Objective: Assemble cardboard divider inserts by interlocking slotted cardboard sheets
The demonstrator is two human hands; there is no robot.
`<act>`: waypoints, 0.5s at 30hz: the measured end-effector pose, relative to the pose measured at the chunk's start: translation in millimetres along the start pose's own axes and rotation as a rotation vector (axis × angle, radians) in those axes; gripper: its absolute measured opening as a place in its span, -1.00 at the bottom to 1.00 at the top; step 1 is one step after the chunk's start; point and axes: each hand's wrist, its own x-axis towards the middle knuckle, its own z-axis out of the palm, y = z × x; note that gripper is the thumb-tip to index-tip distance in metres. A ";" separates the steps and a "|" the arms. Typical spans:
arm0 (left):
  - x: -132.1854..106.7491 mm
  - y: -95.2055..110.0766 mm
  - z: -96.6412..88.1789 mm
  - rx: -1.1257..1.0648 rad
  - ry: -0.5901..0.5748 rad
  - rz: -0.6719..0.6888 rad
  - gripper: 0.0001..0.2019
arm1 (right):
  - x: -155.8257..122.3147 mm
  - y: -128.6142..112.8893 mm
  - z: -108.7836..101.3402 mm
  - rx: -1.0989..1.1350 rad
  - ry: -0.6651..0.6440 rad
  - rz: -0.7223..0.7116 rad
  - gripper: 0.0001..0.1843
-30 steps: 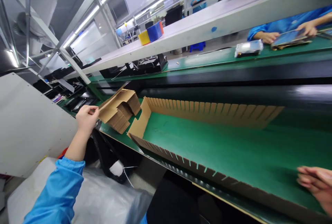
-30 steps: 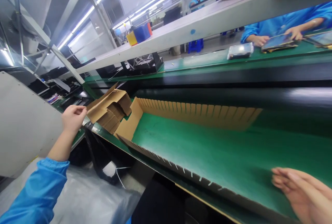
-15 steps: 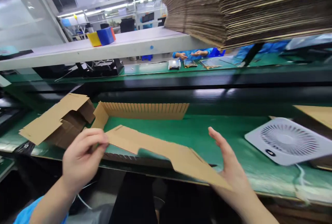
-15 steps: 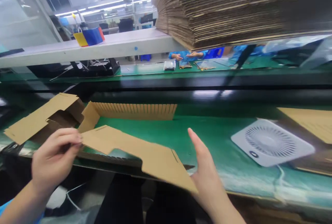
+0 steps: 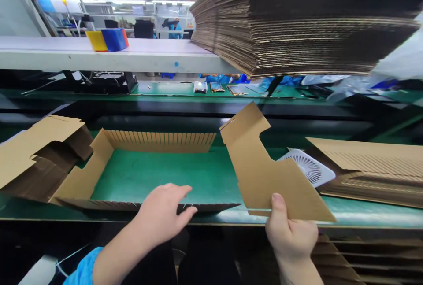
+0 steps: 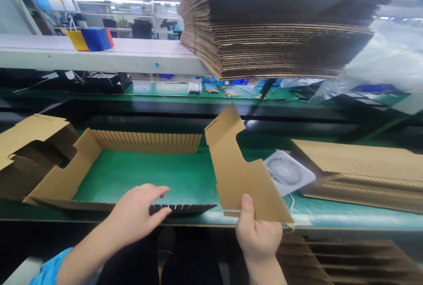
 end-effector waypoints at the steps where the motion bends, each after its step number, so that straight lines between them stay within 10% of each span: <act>1: 2.1 4.5 7.8 0.056 -0.099 0.004 -0.62 | 1.9 -2.4 1.7 -0.015 -0.003 0.038 -0.35; 6: 15.2 17.5 22.7 0.165 -0.303 0.043 -0.90 | 27.1 -20.4 0.4 -0.093 -0.097 0.013 -0.16; 15: 13.3 7.6 29.1 0.166 -0.254 0.108 -0.82 | 51.6 -54.2 1.4 -0.079 -0.223 -0.009 -0.13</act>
